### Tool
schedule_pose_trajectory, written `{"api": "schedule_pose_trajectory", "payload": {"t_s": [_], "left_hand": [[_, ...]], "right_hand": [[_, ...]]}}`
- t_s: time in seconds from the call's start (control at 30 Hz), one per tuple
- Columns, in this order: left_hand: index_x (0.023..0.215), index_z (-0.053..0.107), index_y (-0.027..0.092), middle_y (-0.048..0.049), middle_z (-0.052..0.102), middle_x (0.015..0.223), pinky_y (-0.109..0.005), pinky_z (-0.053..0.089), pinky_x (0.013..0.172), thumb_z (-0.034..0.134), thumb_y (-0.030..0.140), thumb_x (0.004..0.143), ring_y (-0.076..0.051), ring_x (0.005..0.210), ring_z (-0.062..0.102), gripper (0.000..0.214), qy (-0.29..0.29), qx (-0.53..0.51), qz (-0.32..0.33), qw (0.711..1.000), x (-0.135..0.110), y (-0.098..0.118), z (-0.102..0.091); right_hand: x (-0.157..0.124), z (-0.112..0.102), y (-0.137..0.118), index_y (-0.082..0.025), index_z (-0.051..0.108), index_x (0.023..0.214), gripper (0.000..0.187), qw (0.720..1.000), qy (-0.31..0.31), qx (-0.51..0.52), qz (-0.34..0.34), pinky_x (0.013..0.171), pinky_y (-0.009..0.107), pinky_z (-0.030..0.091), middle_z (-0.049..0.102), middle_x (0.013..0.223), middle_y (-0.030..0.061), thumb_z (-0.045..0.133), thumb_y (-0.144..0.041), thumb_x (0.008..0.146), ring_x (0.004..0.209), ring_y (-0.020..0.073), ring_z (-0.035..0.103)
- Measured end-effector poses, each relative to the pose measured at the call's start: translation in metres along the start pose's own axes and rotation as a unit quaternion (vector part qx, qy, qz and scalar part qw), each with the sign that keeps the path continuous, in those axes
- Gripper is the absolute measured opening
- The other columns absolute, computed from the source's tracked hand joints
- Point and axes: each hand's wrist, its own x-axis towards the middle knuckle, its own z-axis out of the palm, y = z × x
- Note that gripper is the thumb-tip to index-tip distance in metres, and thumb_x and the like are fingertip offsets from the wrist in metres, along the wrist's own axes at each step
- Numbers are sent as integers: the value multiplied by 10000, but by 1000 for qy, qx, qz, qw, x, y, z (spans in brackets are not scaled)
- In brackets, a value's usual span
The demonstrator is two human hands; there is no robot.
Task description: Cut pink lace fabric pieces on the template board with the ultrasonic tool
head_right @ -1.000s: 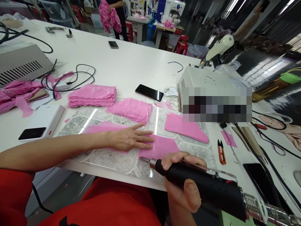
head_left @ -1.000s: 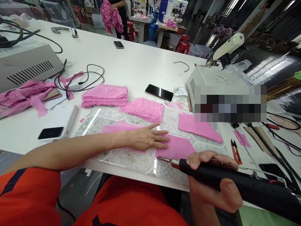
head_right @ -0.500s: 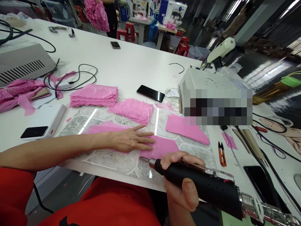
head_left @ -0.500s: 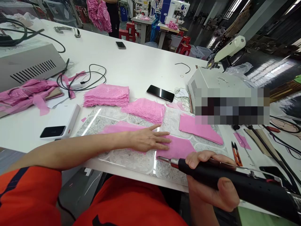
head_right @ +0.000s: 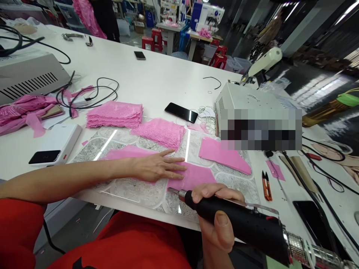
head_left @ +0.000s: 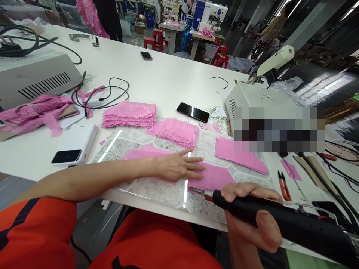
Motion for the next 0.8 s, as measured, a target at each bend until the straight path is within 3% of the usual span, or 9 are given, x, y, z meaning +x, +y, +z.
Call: {"api": "schedule_pose_trajectory", "payload": {"t_s": [0.17,0.33,0.6,0.8], "left_hand": [[1408,469,194,-55,385,1517,-509,172,1193,428,16,885,-231,1460,248,554,27,-6,-60,998,-15,-1,-9],[1395,482,169,-64,411,1503,-469,200,1197,441,-39,814,-214,1451,273,618,36,-33,-101,994,-51,4,-14],[1423,447,237,-21,373,1519,-490,118,1219,404,0,898,-203,1455,255,578,-8,-39,-109,993,-105,14,2],[1439,428,221,-70,387,1511,-435,274,1178,425,105,959,-229,1432,315,494,10,31,-111,993,-112,20,9]], "right_hand": [[0,-4,-2,-189,595,875,151,1000,-12,-5,17,499,347,502,624,721,2,562,-269,752,540,153,582],[0,-3,-5,-171,611,872,186,1000,2,10,24,481,340,487,619,712,9,595,-275,719,532,154,573],[-1,9,-2,-175,616,912,204,999,-7,25,38,512,350,484,625,755,19,597,-283,740,550,156,580],[-3,20,8,-178,607,922,221,999,-1,19,40,517,349,488,631,783,15,564,-276,728,565,157,584]]}}
